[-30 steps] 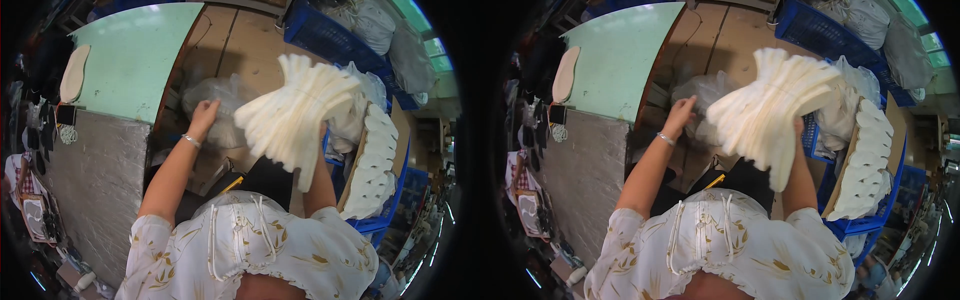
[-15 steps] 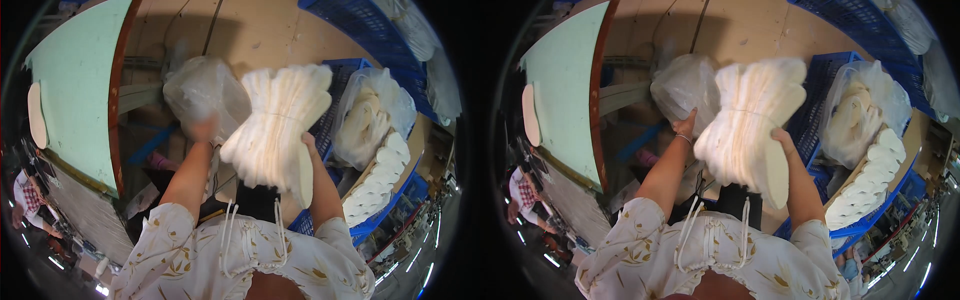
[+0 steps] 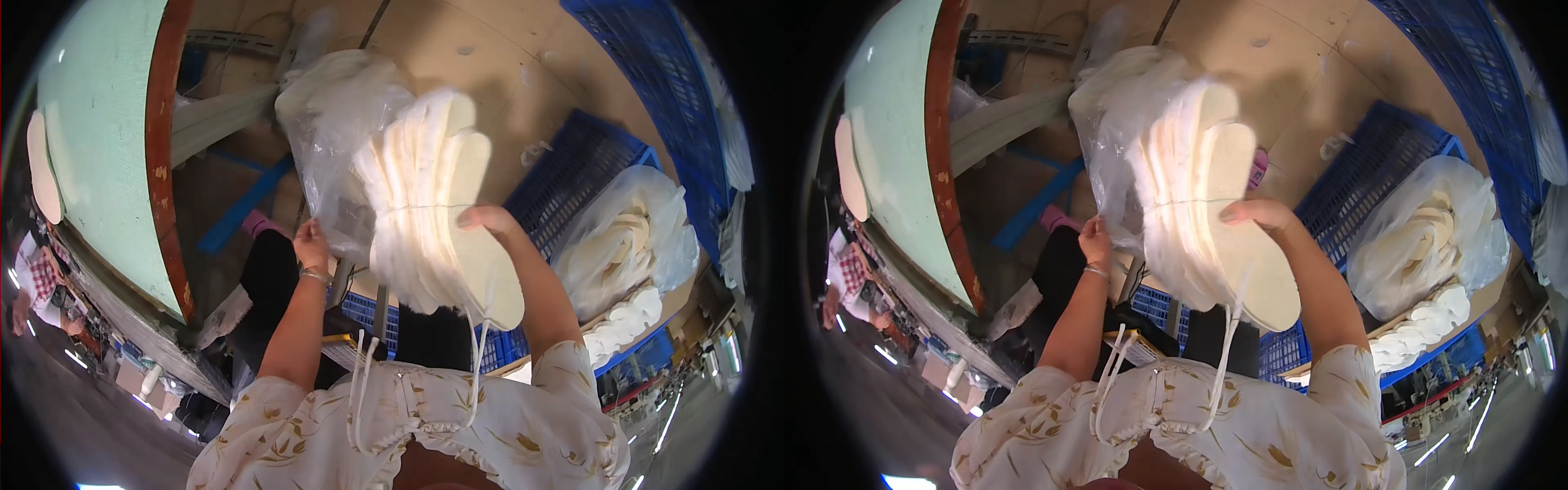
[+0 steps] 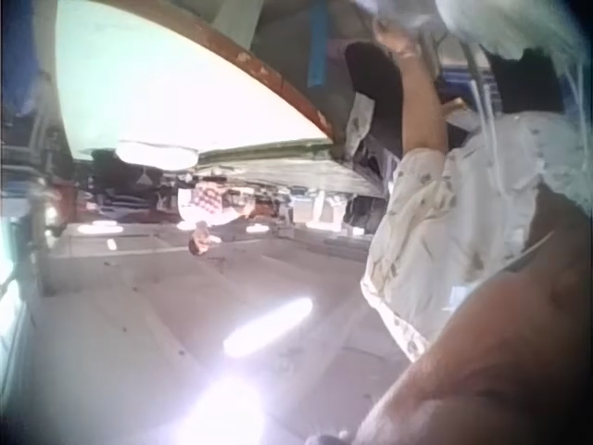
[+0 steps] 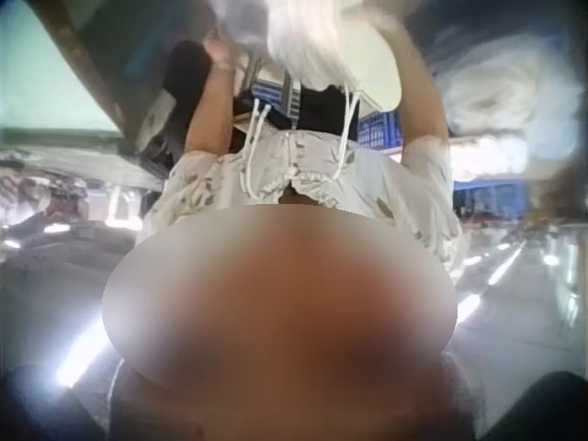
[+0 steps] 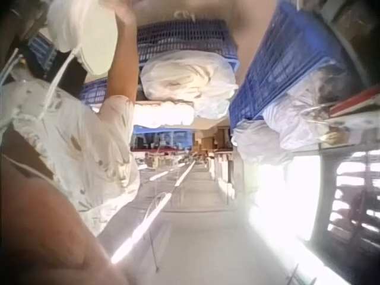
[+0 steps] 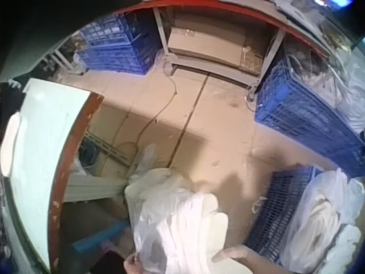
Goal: Arranging, inspecting, and bagging white shoe insole components.
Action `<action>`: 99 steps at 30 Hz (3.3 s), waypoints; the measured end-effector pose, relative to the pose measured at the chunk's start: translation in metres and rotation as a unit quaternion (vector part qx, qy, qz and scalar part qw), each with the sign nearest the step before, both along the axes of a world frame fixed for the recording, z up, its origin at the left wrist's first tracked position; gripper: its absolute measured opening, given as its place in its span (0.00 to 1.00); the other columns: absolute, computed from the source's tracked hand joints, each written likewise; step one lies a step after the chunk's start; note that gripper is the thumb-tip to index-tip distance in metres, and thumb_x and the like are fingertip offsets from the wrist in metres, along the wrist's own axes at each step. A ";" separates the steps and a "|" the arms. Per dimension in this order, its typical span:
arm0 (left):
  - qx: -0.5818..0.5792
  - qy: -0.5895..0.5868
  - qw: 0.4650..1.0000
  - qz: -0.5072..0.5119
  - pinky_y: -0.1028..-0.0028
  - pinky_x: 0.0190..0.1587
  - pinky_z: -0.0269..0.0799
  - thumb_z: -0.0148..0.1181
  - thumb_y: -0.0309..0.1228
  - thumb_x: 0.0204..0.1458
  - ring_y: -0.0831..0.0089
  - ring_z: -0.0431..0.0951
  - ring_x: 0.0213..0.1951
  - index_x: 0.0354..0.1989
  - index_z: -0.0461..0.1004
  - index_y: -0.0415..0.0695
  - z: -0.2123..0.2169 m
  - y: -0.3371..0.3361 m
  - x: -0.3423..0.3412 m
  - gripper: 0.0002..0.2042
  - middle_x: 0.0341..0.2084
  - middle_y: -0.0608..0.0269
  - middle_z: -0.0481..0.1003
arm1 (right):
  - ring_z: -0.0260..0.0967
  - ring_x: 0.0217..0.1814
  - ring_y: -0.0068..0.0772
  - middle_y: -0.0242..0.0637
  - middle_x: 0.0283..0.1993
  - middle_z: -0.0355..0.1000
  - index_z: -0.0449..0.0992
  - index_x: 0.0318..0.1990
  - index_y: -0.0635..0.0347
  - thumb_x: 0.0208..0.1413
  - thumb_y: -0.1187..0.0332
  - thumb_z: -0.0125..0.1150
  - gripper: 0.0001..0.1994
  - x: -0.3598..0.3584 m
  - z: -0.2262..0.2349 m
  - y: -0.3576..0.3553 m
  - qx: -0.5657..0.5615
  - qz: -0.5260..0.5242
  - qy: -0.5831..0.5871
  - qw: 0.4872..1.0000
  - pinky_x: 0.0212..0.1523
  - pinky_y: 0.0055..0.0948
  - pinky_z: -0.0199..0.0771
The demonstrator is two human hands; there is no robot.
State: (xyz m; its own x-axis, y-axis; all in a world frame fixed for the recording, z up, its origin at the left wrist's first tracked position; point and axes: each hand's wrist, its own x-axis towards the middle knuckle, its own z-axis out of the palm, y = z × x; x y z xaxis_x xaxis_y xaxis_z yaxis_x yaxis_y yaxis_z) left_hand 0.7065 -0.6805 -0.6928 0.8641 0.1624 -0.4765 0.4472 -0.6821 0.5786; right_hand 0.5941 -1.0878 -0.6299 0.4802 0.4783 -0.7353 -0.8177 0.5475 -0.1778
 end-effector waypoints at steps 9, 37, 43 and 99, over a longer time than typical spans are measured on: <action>-0.253 -0.001 0.965 0.061 0.78 0.35 0.69 0.55 0.33 0.65 0.81 0.72 0.34 0.45 0.76 0.43 0.119 -0.081 0.101 0.08 0.34 0.68 0.75 | 0.74 0.50 0.28 0.37 0.51 0.76 0.77 0.54 0.61 0.52 0.58 0.69 0.24 0.036 -0.081 0.117 0.185 0.098 0.091 0.974 0.53 0.30 0.74; -0.255 0.003 0.957 0.139 0.79 0.15 0.46 0.45 0.37 0.68 0.84 0.55 0.12 0.20 0.63 0.47 0.205 -0.028 0.071 0.19 0.10 0.73 0.58 | 0.67 0.62 0.40 0.47 0.62 0.70 0.72 0.60 0.64 0.46 0.63 0.70 0.32 0.198 -0.207 0.252 -0.466 0.069 -0.153 0.869 0.62 0.38 0.66; -0.144 0.017 0.989 0.037 0.81 0.19 0.47 0.51 0.34 0.64 0.87 0.57 0.18 0.32 0.71 0.45 0.158 0.010 0.079 0.09 0.18 0.77 0.62 | 0.68 0.60 0.55 0.54 0.59 0.71 0.73 0.56 0.64 0.52 0.68 0.57 0.22 0.144 -0.140 0.244 -0.570 0.011 -0.172 0.804 0.59 0.43 0.70; -0.185 0.538 0.436 -0.697 0.62 0.59 0.71 0.56 0.20 0.59 0.61 0.74 0.57 0.62 0.65 0.39 0.320 -0.453 -0.296 0.21 0.56 0.53 0.72 | 0.68 0.64 0.49 0.46 0.61 0.71 0.67 0.61 0.64 0.57 0.77 0.51 0.23 -0.403 0.228 0.111 -0.191 -0.959 -0.088 0.189 0.62 0.48 0.71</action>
State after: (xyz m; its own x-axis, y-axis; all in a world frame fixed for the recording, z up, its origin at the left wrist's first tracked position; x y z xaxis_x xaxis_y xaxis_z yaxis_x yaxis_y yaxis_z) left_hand 0.4106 -1.1333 -0.3731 -0.7565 -0.4233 -0.4985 -0.1047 -0.6740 0.7313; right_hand 0.1911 -0.9771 -0.4021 -0.4654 -0.7727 -0.4317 0.8576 -0.2731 -0.4359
